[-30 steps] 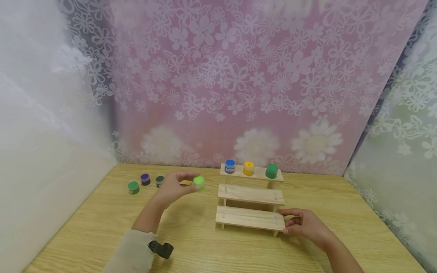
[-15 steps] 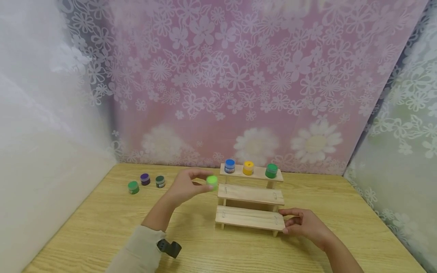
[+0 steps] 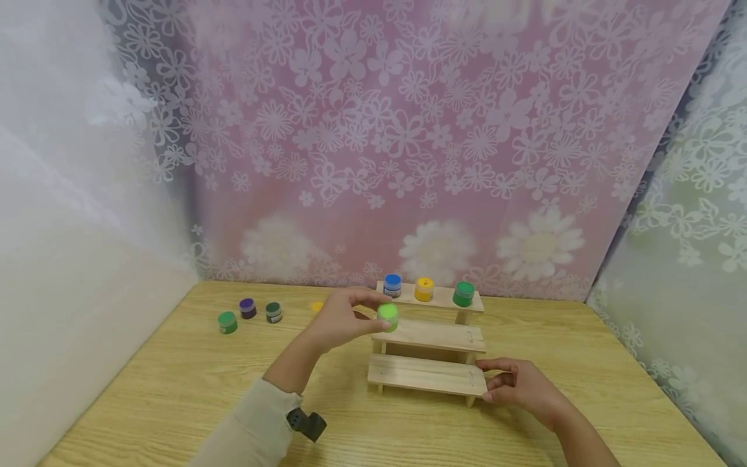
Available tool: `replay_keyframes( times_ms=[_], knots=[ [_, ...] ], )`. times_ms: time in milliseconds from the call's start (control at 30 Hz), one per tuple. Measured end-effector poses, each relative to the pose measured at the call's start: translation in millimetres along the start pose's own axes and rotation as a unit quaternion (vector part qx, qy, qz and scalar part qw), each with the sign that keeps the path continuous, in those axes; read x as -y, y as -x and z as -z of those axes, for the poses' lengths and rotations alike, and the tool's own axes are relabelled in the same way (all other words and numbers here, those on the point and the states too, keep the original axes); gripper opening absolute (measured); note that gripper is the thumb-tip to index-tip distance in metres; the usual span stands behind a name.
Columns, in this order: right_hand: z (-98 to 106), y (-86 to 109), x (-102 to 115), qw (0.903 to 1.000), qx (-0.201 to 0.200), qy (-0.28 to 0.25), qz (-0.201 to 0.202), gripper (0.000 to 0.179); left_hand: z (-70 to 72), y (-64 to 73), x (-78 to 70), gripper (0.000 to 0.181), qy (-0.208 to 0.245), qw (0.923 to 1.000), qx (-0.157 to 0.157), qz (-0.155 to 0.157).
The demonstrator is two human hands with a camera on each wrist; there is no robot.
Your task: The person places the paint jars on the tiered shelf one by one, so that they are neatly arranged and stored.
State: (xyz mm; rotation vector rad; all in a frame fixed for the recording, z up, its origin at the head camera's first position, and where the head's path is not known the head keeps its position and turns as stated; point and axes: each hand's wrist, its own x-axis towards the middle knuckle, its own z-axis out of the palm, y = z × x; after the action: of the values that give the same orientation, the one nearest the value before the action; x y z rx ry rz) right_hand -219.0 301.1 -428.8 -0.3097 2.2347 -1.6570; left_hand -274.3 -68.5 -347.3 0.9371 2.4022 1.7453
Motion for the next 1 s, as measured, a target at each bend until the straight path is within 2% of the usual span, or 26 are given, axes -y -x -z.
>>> replay_keyframes(
  times_ms=[333,733,1000],
  knots=[
    [0,0.7,1,1.0,0.001,0.003,0.0,0.07,-24.3,-12.6,-9.4,0.04,-0.023,0.9993,0.026,-0.017],
    [-1,-0.6,-1,1.0,0.0,0.003,0.001,0.069,-52.1,-26.4,-15.9,0.037,-0.008,0.9988,0.046,-0.017],
    [0,0.5,1,0.9999,-0.004,0.013,-0.002,0.068,-67.7,-37.0,-17.4,0.038,-0.048,0.9978,0.044,-0.016]
  ],
)
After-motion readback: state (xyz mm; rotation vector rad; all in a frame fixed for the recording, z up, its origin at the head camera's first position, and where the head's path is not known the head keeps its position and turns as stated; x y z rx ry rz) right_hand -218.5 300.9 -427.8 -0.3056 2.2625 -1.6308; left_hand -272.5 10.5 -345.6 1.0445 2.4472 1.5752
